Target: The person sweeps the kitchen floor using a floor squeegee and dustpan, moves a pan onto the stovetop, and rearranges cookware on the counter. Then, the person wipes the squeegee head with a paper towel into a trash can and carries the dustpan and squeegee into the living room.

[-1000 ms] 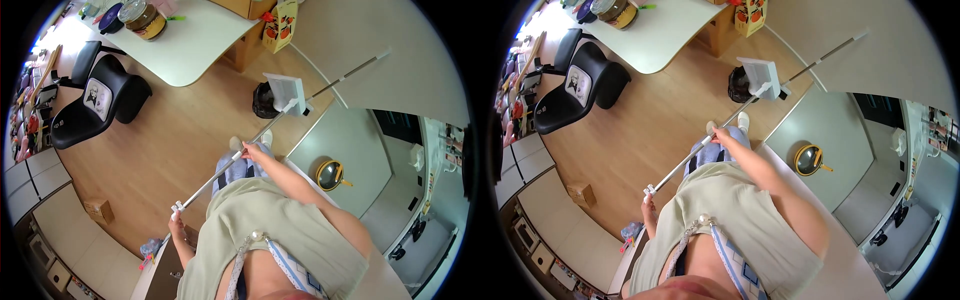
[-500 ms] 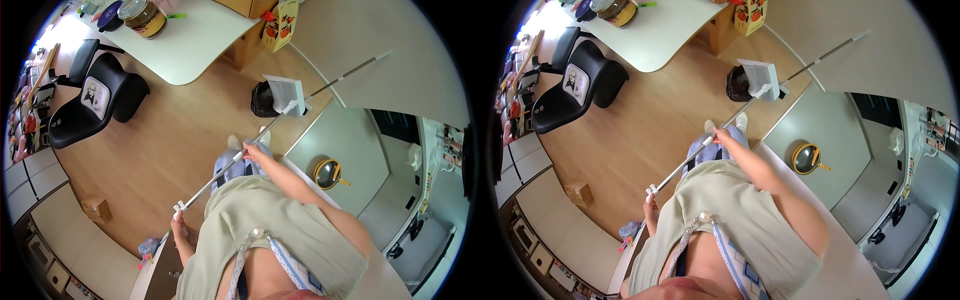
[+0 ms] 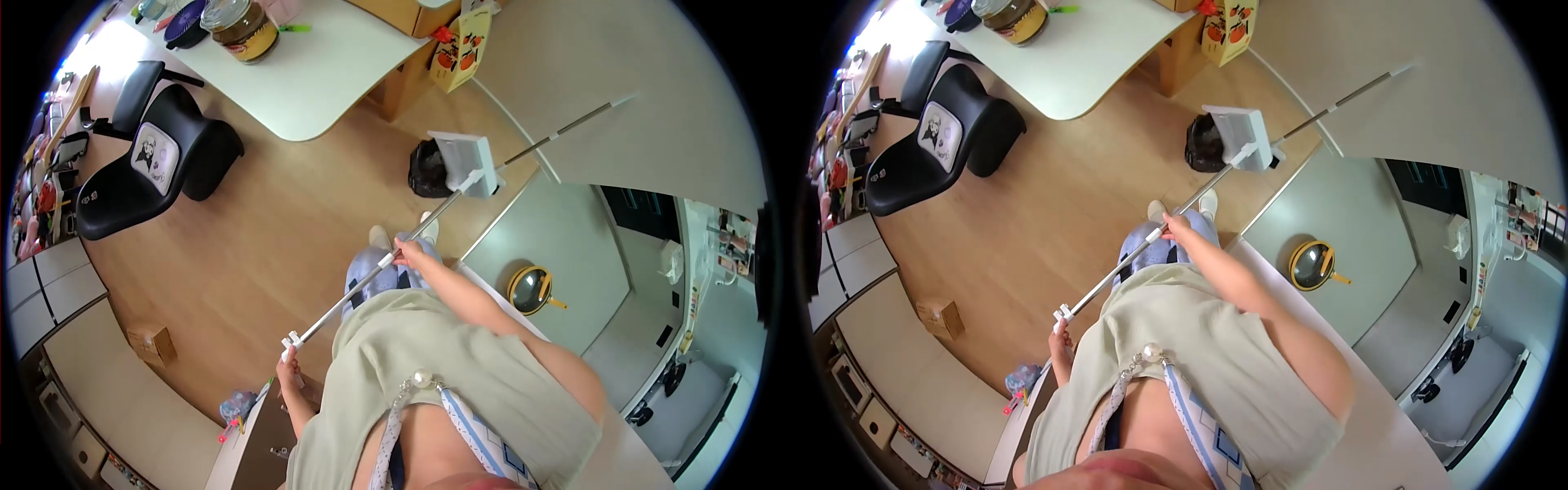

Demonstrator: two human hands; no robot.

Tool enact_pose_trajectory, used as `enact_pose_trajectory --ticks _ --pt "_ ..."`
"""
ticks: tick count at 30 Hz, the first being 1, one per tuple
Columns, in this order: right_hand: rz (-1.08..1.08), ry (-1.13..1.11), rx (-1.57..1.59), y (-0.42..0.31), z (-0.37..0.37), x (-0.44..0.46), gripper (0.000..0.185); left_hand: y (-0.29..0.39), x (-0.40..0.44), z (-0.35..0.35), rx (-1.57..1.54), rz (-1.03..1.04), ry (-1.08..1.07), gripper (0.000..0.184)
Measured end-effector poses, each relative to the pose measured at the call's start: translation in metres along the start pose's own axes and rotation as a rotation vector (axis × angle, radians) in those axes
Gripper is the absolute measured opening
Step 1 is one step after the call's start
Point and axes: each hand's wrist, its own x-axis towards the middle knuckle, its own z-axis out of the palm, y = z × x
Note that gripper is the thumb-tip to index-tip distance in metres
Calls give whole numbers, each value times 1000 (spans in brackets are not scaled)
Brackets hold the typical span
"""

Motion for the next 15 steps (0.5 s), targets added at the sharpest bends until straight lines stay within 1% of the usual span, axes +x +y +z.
enact_pose_trajectory --ticks 1,3,4,6,7,8,10,11,13,15 --pt "-18 -16 29 -6 0 -4 30 5 0 1 27 71 -18 26" --pt "-26 -64 71 -5 3 -13 31 16 -4 -6 25 110 -6 27" --pt "-8 -77 47 -4 4 -15 31 16 -9 -12 34 119 -1 27" --pt "13 -84 28 -4 0 -13 31 3 -2 -11 13 58 -8 26" --pt "20 -11 8 5 -3 9 31 8 -6 -3 35 72 -11 25" --pt "24 -18 31 12 -8 29 30 14 -9 5 45 90 -10 24" --pt "24 -90 112 6 -4 15 30 28 -10 -3 3 202 -15 24" --pt "17 -103 101 7 1 4 29 34 -19 -6 26 211 9 24" --pt "-21 -123 88 1 5 -10 29 27 -6 -13 5 137 -7 25" --pt "1 -77 90 16 4 -9 29 8 1 -17 42 47 -2 25"
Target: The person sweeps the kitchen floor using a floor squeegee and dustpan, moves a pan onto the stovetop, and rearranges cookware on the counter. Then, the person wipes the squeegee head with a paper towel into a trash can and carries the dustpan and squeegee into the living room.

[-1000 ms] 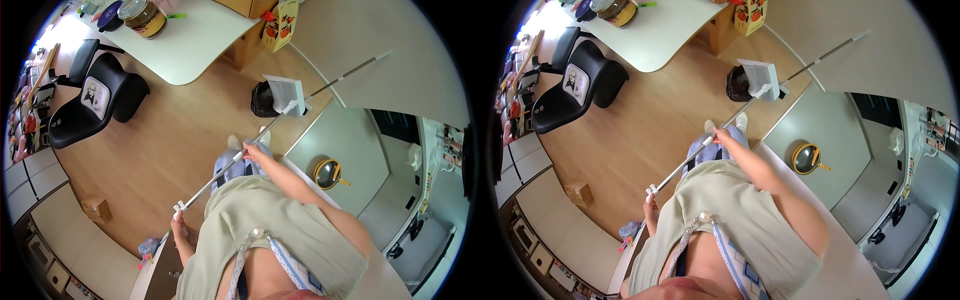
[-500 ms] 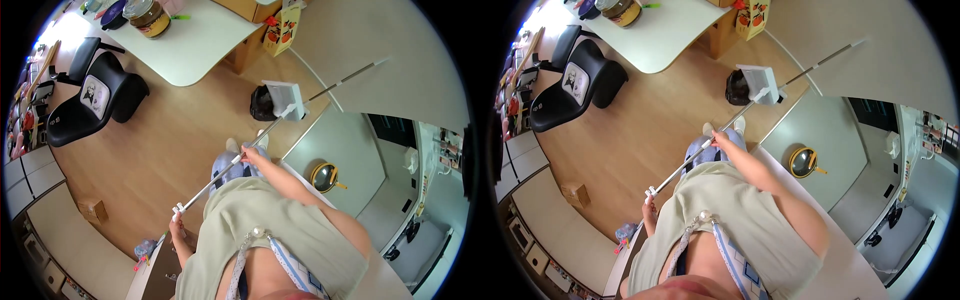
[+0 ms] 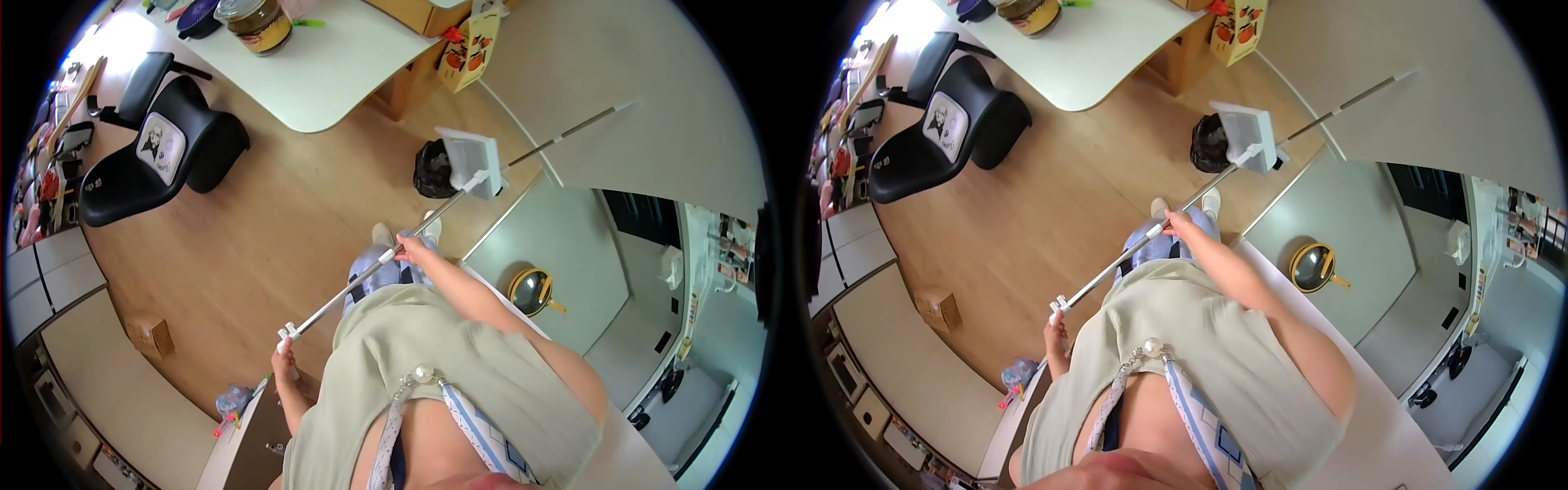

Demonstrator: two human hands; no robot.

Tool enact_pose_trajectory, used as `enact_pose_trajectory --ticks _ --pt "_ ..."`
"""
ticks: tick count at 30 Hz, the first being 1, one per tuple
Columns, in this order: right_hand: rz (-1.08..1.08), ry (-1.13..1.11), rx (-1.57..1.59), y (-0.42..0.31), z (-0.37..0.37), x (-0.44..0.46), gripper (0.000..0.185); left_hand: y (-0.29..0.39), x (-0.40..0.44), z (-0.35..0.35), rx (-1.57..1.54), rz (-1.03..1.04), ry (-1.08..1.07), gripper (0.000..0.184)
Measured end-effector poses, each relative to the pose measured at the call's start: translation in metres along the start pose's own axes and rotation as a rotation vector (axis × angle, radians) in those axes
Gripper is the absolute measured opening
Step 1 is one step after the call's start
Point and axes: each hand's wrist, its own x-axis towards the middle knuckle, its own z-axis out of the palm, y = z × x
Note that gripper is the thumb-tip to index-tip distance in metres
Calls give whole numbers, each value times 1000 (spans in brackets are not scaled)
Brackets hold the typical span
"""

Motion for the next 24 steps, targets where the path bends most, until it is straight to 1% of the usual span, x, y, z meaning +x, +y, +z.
enact_pose_trajectory --ticks 1,2,5,6,7,9,10,11,12,13,14,17,18,21,22,24 --pt "-11 18 -8 -6 -2 10 29 1 2 12 18 -23 3 25" --pt "-12 27 -20 -10 0 20 29 5 -1 10 -23 52 -17 26" --pt "-1 -49 -10 -20 6 -6 29 5 -3 -4 -51 38 -60 26" --pt "-30 -49 -52 -18 4 -5 28 -4 5 -4 -25 -39 -28 26" --pt "-12 -5 -63 -12 0 4 29 -8 8 3 -41 -52 -43 26" --pt "7 71 -112 -16 -2 24 29 -3 4 19 23 -48 8 26" --pt "41 79 -84 -13 0 31 30 3 5 16 4 39 17 26" --pt "21 44 -56 -7 -4 34 30 9 6 12 -13 118 23 26" --pt "2 10 -39 -11 -4 19 31 18 -5 11 -15 114 36 25" --pt "-14 -26 -13 -13 0 3 31 23 -12 7 -75 106 -20 24" --pt "-26 2 -42 -15 6 -11 31 23 -13 5 -75 86 -7 24" --pt "18 7 -36 4 -12 22 32 2 1 10 0 30 -3 24" --pt "23 61 -88 -2 -8 25 32 5 -2 19 -4 65 6 24" --pt "-19 -5 -2 -3 -6 15 32 22 -17 12 -24 97 37 25" --pt "-18 -41 -6 -3 -4 9 32 18 -13 4 -64 91 -21 25" --pt "10 -4 -21 -3 1 9 32 0 -1 3 -43 32 -14 24"
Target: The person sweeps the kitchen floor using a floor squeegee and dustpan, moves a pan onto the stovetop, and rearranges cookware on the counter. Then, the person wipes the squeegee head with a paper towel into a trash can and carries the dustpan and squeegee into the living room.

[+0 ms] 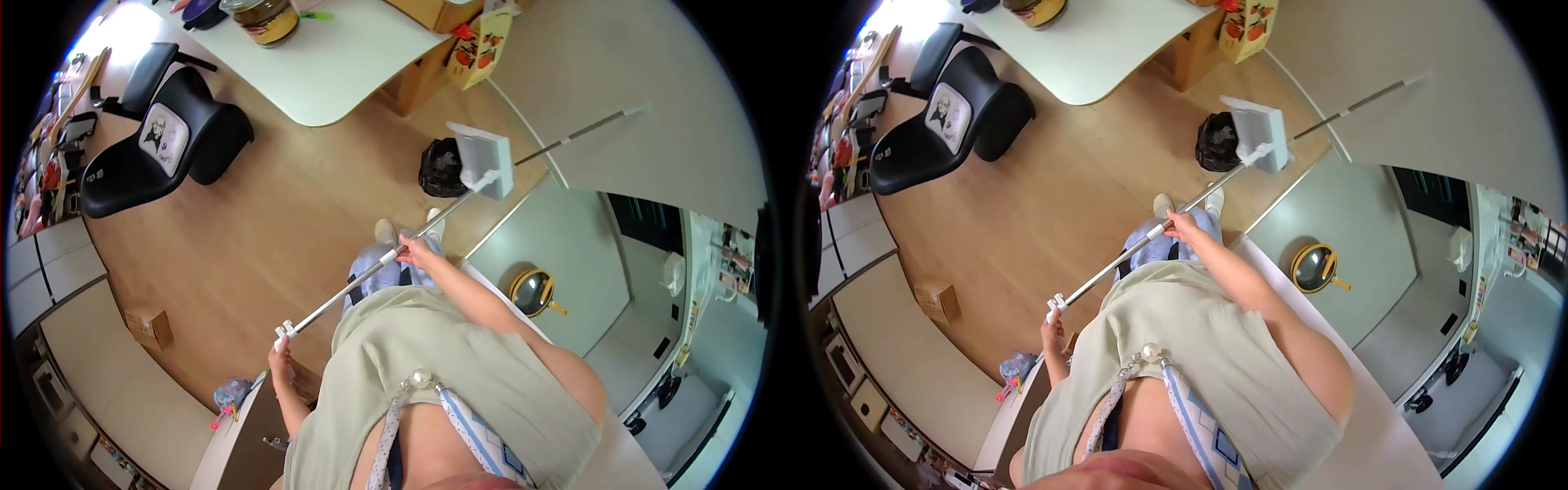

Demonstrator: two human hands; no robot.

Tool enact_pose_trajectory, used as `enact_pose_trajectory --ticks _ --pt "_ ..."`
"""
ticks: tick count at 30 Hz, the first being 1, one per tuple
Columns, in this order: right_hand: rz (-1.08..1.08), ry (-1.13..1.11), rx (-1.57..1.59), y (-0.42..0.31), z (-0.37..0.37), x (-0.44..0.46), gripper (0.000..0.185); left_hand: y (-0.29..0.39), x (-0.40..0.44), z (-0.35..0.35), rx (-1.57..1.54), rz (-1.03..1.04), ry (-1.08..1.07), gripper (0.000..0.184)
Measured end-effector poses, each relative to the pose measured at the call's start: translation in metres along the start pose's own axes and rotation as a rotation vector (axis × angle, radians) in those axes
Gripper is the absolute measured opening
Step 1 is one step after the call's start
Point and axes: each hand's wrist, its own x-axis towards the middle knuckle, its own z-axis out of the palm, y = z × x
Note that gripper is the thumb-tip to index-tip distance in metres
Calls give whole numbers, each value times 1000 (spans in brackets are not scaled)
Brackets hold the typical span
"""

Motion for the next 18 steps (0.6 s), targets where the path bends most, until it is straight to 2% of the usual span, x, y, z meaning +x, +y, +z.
enact_pose_trajectory --ticks 2,5,6,10,12,15,18 --pt "41 66 -48 14 -20 40 32 -3 -2 16 51 -33 33 23" --pt "29 18 47 -2 -12 16 33 15 -8 16 16 147 67 23" --pt "0 -67 61 -4 -14 5 33 24 -16 14 2 124 17 23" --pt "10 21 8 -2 -19 4 32 6 -7 20 44 36 34 23" --pt "37 67 11 2 -17 24 31 16 -11 22 20 119 22 23" --pt "19 -49 59 -6 -8 -11 32 24 -21 7 -3 138 19 22" --pt "34 -16 58 9 -12 6 32 9 -13 6 58 23 48 23"
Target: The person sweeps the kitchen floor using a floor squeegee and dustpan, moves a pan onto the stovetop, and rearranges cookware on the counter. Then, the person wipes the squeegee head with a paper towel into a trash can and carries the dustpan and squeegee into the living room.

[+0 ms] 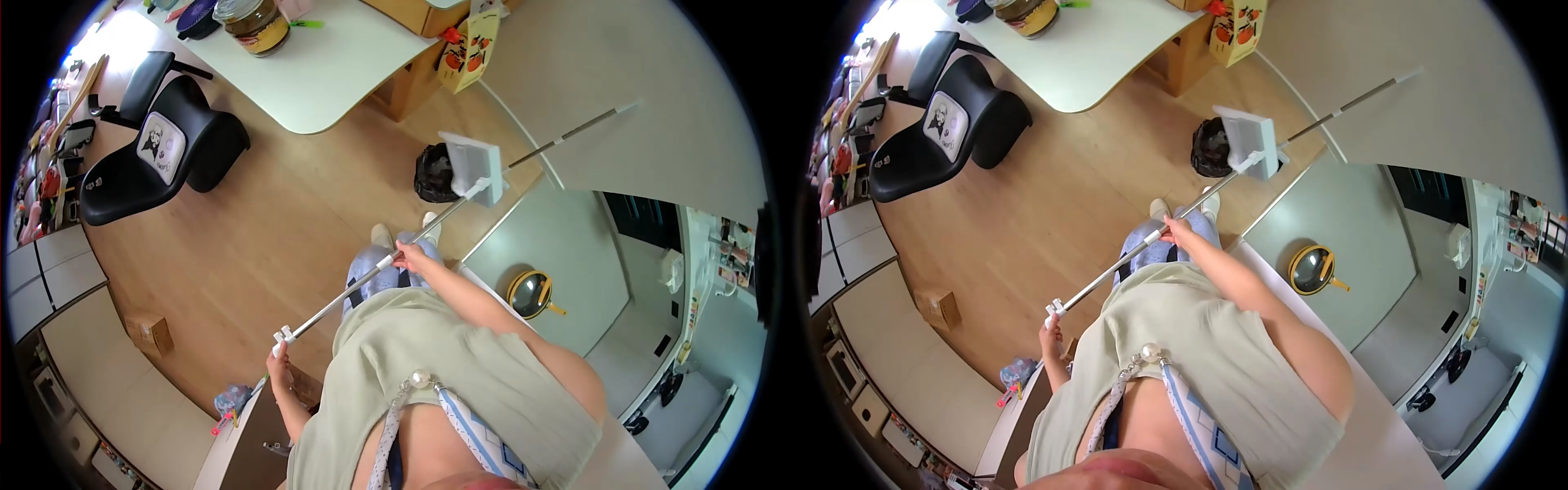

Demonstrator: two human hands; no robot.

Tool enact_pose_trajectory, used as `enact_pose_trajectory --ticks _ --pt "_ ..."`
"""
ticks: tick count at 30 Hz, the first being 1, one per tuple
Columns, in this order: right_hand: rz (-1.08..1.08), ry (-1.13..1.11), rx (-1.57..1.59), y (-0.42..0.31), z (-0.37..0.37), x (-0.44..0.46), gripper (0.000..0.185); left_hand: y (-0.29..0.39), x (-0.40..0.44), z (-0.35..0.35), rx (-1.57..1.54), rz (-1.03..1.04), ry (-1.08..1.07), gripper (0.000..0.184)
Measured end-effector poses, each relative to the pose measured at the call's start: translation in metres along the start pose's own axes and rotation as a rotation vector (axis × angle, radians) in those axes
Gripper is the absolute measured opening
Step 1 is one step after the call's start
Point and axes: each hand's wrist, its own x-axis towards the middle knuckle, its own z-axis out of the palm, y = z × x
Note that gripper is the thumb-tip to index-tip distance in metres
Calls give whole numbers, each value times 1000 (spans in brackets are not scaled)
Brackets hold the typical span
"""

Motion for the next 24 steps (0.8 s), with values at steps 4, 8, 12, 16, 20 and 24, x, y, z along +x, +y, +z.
enact_pose_trajectory --ticks 4,8,12,16,20,24 --pt "16 -16 47 -9 -1 -2 33 8 -4 3 -29 155 -3 23" --pt "-26 -67 5 -10 2 -23 32 -3 -5 -1 -14 123 0 23" --pt "35 24 47 -4 -10 10 32 5 -12 14 -56 183 6 22" --pt "-50 -83 22 -3 -5 -26 33 1 -12 -2 -51 136 11 20" --pt "44 47 -30 10 -15 16 32 -16 -10 10 -23 169 0 21" --pt "-1 -45 23 2 -4 -14 32 3 -21 -1 -50 180 28 21"
